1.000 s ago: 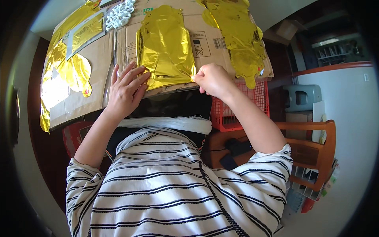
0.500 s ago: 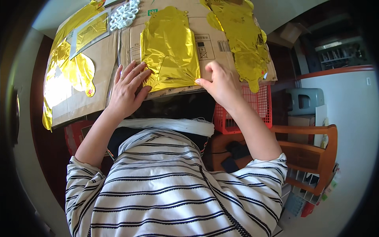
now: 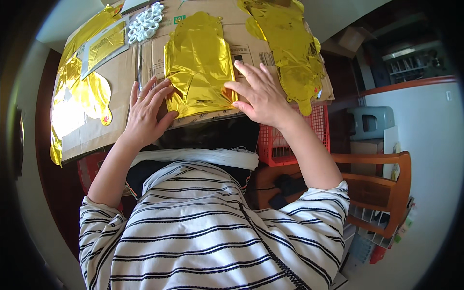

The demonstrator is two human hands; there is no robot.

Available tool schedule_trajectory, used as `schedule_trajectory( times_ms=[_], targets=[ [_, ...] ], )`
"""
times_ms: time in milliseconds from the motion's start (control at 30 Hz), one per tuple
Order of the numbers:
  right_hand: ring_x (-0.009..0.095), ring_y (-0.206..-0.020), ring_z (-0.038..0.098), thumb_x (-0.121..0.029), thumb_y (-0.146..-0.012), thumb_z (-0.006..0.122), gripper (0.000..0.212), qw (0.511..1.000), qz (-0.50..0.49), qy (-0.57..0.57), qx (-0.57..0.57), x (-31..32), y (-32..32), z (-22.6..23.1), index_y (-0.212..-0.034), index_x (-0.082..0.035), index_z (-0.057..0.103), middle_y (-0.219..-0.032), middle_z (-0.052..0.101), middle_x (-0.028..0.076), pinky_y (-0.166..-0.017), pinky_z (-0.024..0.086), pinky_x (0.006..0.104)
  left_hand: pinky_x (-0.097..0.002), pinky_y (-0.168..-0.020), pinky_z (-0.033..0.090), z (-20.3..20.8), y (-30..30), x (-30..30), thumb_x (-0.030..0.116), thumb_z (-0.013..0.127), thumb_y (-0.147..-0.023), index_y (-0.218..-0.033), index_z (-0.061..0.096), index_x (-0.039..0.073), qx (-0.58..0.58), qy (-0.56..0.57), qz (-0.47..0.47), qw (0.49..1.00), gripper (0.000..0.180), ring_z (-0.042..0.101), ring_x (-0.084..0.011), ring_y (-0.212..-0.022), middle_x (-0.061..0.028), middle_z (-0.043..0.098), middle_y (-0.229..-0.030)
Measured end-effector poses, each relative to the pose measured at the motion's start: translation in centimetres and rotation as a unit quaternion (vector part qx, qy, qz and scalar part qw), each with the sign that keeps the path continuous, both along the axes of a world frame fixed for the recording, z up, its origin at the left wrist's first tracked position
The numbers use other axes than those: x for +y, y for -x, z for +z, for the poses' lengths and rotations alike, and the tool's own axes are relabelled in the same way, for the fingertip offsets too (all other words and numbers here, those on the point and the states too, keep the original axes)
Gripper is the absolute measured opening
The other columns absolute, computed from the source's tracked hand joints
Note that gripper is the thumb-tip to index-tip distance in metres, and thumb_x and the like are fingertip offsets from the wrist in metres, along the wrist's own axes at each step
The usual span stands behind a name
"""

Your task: The recorder is folding gold foil packaging materials on top of a cardboard box at a workstation.

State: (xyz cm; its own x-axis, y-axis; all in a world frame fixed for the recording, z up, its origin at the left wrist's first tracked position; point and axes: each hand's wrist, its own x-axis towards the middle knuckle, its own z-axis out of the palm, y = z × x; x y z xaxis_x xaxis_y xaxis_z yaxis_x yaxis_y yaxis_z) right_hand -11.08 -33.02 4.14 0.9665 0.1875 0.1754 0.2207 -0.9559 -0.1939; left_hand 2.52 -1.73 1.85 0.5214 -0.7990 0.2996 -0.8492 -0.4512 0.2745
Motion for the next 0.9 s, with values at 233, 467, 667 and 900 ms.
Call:
schedule_trajectory(
  times_ms=[233,467,667,900],
  targets=[
    [0.036,-0.148,0.037,-0.035,-0.081,0.084,0.058,0.999,0.019,-0.029,0.002,-1.5,-0.3,-1.0,-0.136,-0.029,0.067,-0.161,0.038,0.015,-0.124,0.024,0.0567,-0.062,-0.123,0.013,0.1,-0.9,0.1,0.039,0.076,-0.086,-0.132,0.061,0.014,0.013,-0.003,-0.01,1.0,0.055,0.041,-0.0339,-0.146,-0.0047,0.058,-0.144],
    [0.039,-0.157,0.015,-0.056,-0.075,0.085,0.079,0.992,-0.036,-0.073,0.094,-2.5,-1.5,-1.0,-0.146,-0.035,0.059,-0.17,0.021,0.016,-0.127,0.018,0.0544,-0.0611,-0.125,0.012,0.2,-2.0,0.1,0.046,0.081,-0.079,-0.134,0.06,0.014,-0.004,-0.012,-0.03,0.999,0.067,0.041,-0.0325,-0.145,-0.0033,0.058,-0.143],
    [0.041,-0.159,0.003,-0.068,-0.059,0.089,0.118,0.977,-0.061,-0.043,0.201,-2.8,-3.6,0.7,-0.16,-0.04,0.035,-0.172,0.005,0.021,-0.127,0.016,0.0549,-0.0592,-0.126,0.01,1.3,-3.7,-0.3,0.06,0.08,-0.073,-0.141,0.055,0.011,-0.02,-0.059,-0.046,0.997,0.087,0.039,-0.032,-0.147,-0.0051,0.055,-0.146],
    [0.044,-0.158,-0.007,-0.071,-0.045,0.092,0.153,0.957,-0.073,0.041,0.278,-2.3,-6.3,2.1,-0.166,-0.033,0.008,-0.17,-0.007,0.028,-0.128,0.009,0.0539,-0.0599,-0.127,0.003,1.9,-5.6,-1.1,0.074,0.08,-0.063,-0.149,0.044,0.003,-0.021,-0.128,-0.056,0.99,0.117,0.029,-0.036,-0.153,-0.0111,0.045,-0.156]
  ],
)
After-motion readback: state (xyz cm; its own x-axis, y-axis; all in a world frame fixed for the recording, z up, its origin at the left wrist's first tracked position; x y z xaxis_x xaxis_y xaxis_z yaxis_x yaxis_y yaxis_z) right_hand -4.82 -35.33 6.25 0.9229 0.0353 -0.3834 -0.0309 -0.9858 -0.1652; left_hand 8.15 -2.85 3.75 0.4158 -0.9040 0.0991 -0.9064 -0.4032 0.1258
